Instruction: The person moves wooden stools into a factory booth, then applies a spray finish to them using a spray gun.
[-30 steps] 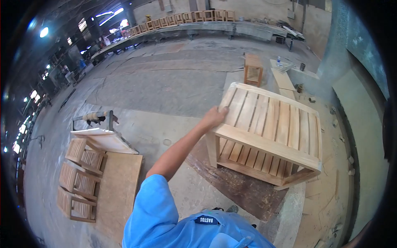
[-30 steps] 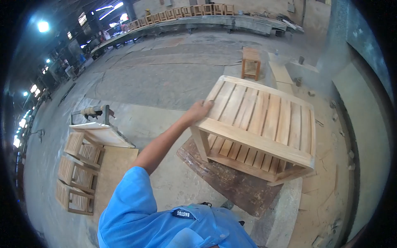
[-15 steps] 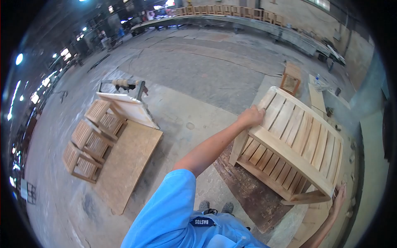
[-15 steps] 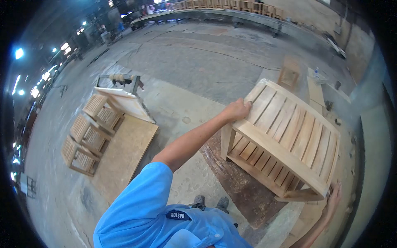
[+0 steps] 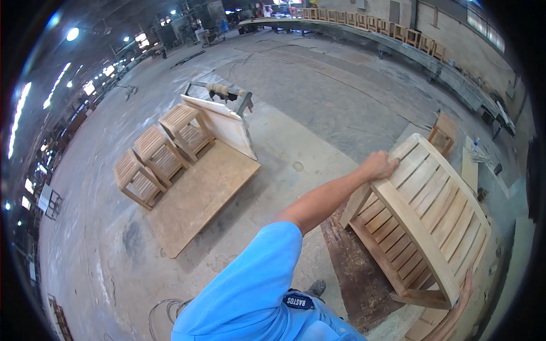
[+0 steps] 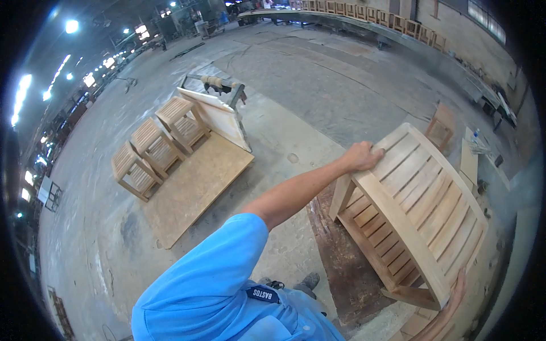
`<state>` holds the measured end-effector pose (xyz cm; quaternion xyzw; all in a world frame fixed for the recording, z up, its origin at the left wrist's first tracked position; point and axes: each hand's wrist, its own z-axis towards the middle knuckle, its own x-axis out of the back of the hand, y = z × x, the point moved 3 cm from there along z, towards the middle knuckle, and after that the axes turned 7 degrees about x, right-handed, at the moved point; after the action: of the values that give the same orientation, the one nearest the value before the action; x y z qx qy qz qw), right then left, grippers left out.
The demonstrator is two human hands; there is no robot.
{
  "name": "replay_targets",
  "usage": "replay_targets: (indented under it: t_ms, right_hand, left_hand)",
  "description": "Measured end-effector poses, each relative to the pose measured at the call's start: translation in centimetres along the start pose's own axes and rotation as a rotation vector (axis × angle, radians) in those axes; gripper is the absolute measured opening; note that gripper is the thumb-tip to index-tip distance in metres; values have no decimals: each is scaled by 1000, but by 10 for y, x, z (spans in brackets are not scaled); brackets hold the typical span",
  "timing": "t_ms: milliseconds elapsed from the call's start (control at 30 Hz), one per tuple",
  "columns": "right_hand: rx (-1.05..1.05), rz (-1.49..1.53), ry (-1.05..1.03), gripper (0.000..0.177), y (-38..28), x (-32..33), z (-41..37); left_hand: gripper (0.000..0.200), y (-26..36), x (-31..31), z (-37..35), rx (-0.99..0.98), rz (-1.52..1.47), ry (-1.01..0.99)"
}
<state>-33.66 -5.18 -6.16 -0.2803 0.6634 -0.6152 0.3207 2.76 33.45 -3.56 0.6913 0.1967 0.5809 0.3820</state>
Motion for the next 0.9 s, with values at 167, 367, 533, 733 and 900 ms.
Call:
replay_targets:
  t_ms: [167,367,533,733,900]
  right_hand:
    - [58,-173,103,66,17,3,-62]
    - [43,-212,324,76,32,-31,-172]
    - [121,-30,479,77,26,-65,-239]
    - [161,106,601,78,23,-93,-295]
    - [165,197,674,79,31,-115,-323]
  left_hand:
    - [61,-19,28,-64,-31,-130,31]
    - [56,-78,52,-170,-108,-291,98]
    - [59,-122,51,-222,-55,-364,70]
    - [56,-143,65,-266,22,-425,53]
    - [50,-195,56,-299,-42,-518,101]
